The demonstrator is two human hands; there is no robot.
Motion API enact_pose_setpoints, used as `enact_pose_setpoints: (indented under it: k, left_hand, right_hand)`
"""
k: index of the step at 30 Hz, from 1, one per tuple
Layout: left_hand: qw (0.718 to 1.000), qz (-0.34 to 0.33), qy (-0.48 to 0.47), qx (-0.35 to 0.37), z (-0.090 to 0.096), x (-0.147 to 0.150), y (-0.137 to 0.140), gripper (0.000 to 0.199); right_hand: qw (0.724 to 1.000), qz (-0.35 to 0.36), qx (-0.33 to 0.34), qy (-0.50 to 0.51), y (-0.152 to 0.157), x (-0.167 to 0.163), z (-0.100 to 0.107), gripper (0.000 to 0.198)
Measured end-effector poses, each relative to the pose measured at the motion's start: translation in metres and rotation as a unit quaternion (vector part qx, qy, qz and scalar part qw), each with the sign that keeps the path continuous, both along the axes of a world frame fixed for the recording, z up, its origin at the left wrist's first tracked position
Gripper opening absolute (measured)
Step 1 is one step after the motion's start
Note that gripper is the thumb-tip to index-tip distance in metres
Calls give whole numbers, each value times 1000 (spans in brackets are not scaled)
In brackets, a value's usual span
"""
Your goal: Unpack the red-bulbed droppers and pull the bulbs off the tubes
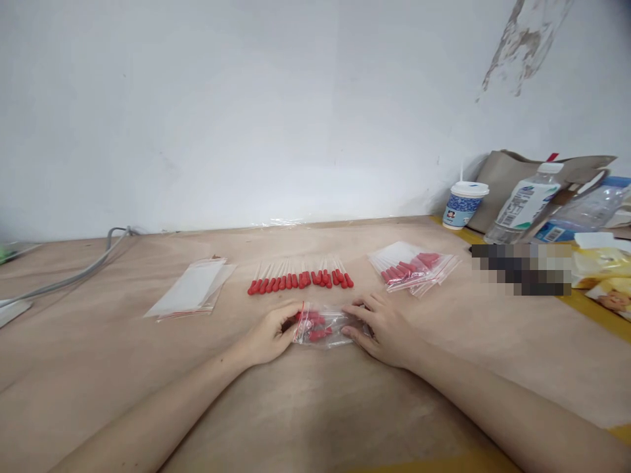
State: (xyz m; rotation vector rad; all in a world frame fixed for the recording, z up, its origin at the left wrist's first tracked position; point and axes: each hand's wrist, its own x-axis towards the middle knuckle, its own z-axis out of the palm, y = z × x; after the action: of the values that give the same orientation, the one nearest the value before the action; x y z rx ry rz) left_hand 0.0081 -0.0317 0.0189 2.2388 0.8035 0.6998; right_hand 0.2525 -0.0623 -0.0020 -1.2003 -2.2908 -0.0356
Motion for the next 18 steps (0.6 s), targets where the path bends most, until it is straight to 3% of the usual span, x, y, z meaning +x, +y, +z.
enact_pose_setpoints:
  k: [2, 4, 8, 13, 16, 18]
  left_hand:
    - [998, 16, -6, 59, 0, -1, -1, 30]
    - [996, 36, -32, 73, -3, -2, 0, 28]
    - [995, 61, -83, -13, -4, -9, 7, 24]
    - [986, 68, -28, -153, 33, -54, 31, 27]
    - [983, 140, -30, -113, 58, -95, 46, 28]
    - [974, 206, -65, -67, 66, -114, 52, 30]
  right_hand:
    - [1000, 3, 4, 2, 0, 0, 0, 29]
    - [1000, 2, 4, 3, 1, 1, -1, 30]
    - [1000, -2, -8, 3, 1, 2, 0, 29]
    - [1000, 0, -4, 7, 0, 2, 0, 28]
    - [1000, 2, 6, 10, 1, 2, -1, 27]
    - [1000, 4, 6, 10, 1, 2, -2, 28]
